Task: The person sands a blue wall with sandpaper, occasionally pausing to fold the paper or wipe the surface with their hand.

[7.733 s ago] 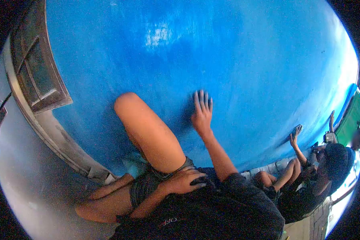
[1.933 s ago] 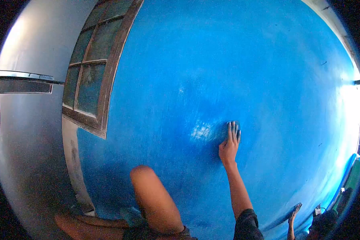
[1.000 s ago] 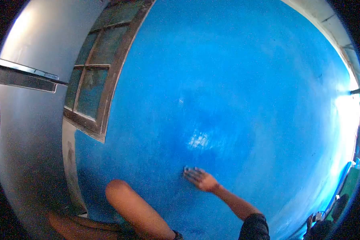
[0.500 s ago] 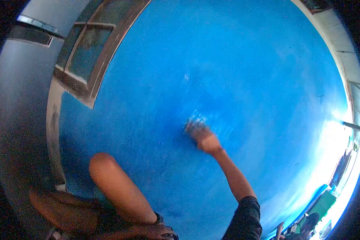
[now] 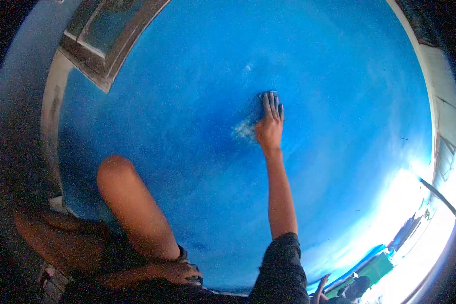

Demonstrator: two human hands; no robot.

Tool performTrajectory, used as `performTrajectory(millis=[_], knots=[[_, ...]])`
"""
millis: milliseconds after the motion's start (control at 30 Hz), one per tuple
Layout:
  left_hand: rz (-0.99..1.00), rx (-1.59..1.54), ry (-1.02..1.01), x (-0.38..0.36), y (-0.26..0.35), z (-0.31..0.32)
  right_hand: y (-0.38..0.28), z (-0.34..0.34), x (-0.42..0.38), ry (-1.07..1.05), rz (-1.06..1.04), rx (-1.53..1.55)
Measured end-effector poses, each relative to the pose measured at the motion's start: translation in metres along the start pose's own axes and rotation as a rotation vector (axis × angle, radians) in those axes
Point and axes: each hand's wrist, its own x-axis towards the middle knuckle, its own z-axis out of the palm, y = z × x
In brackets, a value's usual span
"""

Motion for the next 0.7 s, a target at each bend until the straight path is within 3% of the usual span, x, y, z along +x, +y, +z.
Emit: performTrajectory(millis=[33, 133, 233, 333, 433, 467, 533, 700], knots=[[-0.002, 0.039, 0.018, 0.000, 0.000, 0.002, -0.009, 0.006, 0.000, 0.152, 0.108, -0.014], [-0.015, 0.115, 0.078, 0.000, 0.003, 0.001, -0.053, 0.030, -0.050, -0.190, -0.415, -0.098], [-0.024, 0.137, 0.024, -0.002, 0.004, -0.005, -0.030, 0.033, -0.051, -0.221, -0.591, 0.095], [0.008, 0.129, 0.071, 0.001, -0.002, 0.007, -0.008, 0.005, 0.000, 0.022, -0.088, 0.063], [-0.028, 0.153, 0.068, 0.000, 0.002, 0.001, -0.018, 0.010, 0.010, 0.140, 0.104, -0.016], [-0.053, 0.170, 0.053, -0.003, 0.011, -0.006, -0.028, 0.013, 0.003, 0.131, 0.100, -0.013], [-0.080, 0.175, 0.045, -0.005, 0.016, -0.004, -0.049, 0.019, -0.013, -0.162, -0.244, 0.082], [-0.046, 0.176, 0.115, -0.007, 0.013, -0.004, -0.037, 0.018, 0.011, -0.080, -0.159, 0.078]])
